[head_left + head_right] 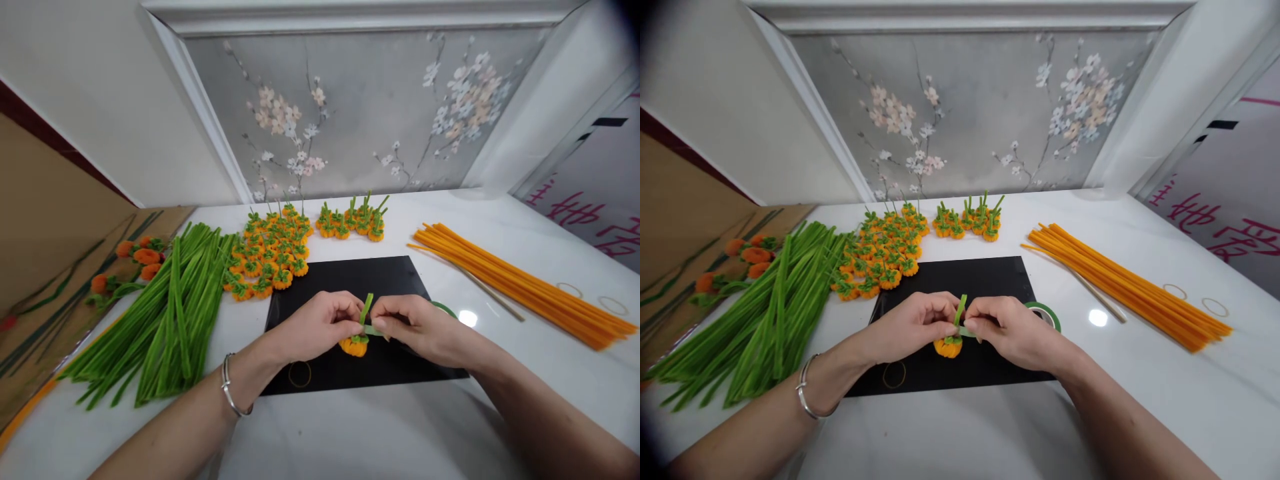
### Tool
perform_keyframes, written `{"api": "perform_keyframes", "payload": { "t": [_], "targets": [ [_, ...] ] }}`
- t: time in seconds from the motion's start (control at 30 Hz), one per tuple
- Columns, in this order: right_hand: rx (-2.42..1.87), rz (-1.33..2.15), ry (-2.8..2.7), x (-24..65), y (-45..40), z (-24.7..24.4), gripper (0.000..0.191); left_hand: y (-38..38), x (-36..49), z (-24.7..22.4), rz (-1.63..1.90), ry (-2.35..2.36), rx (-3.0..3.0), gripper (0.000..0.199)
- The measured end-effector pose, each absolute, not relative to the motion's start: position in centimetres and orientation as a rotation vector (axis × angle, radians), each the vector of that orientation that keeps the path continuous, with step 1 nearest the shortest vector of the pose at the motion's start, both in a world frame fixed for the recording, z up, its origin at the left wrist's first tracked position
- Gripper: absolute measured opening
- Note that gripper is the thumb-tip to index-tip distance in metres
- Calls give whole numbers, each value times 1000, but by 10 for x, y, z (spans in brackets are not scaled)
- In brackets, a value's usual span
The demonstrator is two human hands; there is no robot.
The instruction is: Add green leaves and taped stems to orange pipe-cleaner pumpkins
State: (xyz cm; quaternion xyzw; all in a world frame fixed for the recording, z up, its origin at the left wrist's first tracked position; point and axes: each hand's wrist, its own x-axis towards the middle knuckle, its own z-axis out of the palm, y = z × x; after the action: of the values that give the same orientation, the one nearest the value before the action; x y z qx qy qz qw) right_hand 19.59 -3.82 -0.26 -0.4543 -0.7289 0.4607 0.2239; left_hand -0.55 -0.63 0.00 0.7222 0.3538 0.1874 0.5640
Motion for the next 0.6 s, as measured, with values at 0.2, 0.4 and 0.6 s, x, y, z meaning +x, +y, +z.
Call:
{"api": "perform_keyframes", "payload": {
  "t": [0.2,0.4,0.6],
  "targets": [
    [-1277,1244,-2032,200,-36,-4,23,-8,-5,2,427,823,1656,6],
    [-1446,884,-2026,191,-38,-2,30,-13,0,-3,431,915,1815,7],
    [-1321,777,-2138,179,-40,-9,33,-17,4,0,446,941,2058,11]
  ]
}}
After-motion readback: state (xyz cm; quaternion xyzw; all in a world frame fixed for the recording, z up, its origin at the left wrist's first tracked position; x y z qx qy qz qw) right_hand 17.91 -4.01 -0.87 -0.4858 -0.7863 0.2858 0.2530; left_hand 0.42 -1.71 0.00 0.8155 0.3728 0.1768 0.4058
